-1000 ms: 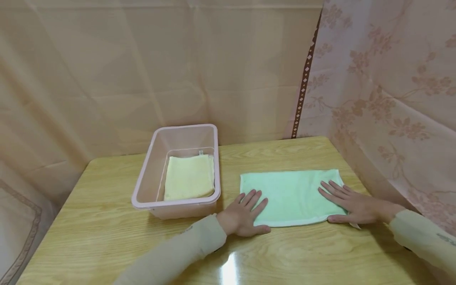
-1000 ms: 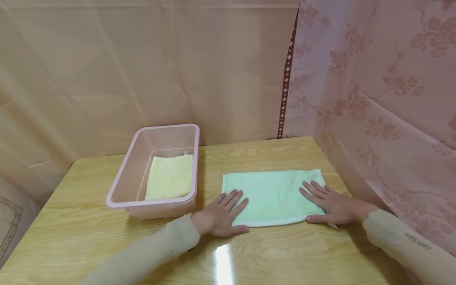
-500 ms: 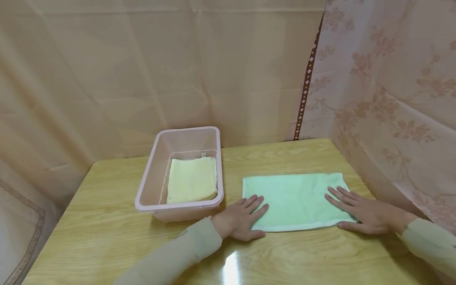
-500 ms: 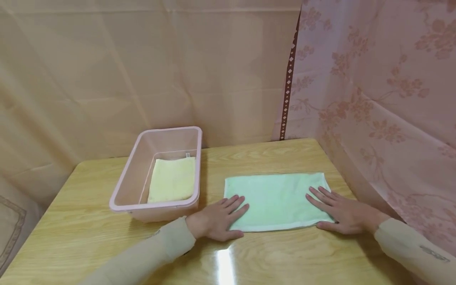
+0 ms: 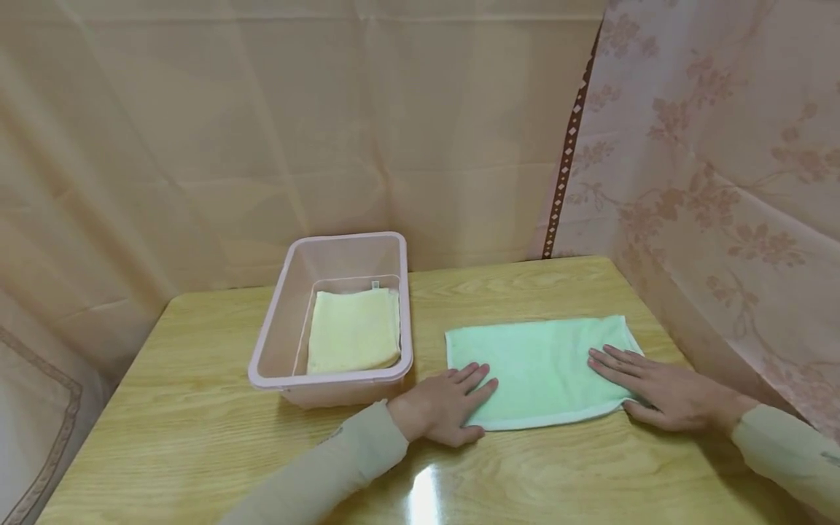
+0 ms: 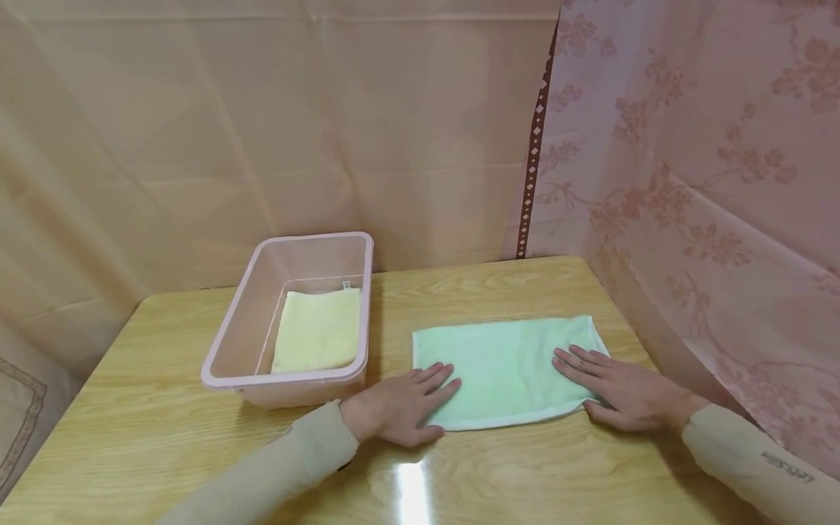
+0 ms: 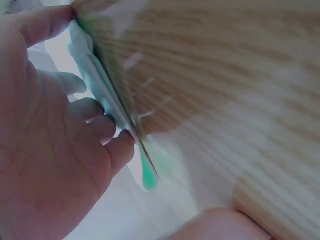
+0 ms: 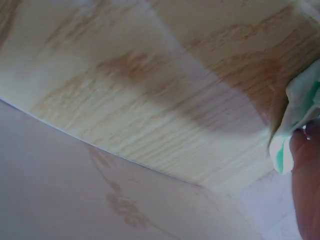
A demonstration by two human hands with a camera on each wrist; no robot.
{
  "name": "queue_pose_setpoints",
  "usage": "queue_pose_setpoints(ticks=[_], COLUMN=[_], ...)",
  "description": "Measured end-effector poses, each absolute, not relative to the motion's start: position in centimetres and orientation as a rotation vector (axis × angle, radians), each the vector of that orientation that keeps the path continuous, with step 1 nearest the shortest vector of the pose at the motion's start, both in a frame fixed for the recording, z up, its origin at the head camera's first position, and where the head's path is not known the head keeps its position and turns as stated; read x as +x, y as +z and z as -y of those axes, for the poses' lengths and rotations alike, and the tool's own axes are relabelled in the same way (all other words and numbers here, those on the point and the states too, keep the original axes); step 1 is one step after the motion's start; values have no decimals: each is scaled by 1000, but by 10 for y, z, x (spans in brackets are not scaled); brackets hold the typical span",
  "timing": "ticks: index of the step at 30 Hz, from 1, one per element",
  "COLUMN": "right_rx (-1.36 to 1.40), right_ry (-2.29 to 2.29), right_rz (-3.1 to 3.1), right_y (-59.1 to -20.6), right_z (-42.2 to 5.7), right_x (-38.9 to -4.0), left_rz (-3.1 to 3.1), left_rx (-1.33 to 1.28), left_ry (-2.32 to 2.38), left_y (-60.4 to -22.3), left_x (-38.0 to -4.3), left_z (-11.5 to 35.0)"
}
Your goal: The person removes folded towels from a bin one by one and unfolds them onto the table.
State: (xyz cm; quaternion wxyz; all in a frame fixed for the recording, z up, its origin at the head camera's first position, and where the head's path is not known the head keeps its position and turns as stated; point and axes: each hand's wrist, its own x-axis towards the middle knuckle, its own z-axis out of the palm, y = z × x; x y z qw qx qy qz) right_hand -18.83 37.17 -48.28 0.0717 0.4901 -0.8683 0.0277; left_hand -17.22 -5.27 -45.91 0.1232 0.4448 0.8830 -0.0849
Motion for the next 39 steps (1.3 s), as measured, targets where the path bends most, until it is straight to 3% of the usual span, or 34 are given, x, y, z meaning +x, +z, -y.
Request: queue_pose_setpoints(ticks=[23, 39], right_rx=[1068, 1335], right_ry=[60, -66], right_rz=[2911, 2583], right_y=[-473, -486], right_z=[-372, -384], right_x=[-181, -188], left_rz=[-2498, -2453], left_rx=[1362, 1324], left_ry=[-154, 39], left_y=[-459, -464], left_x=[-176, -184], left_z=[39, 44])
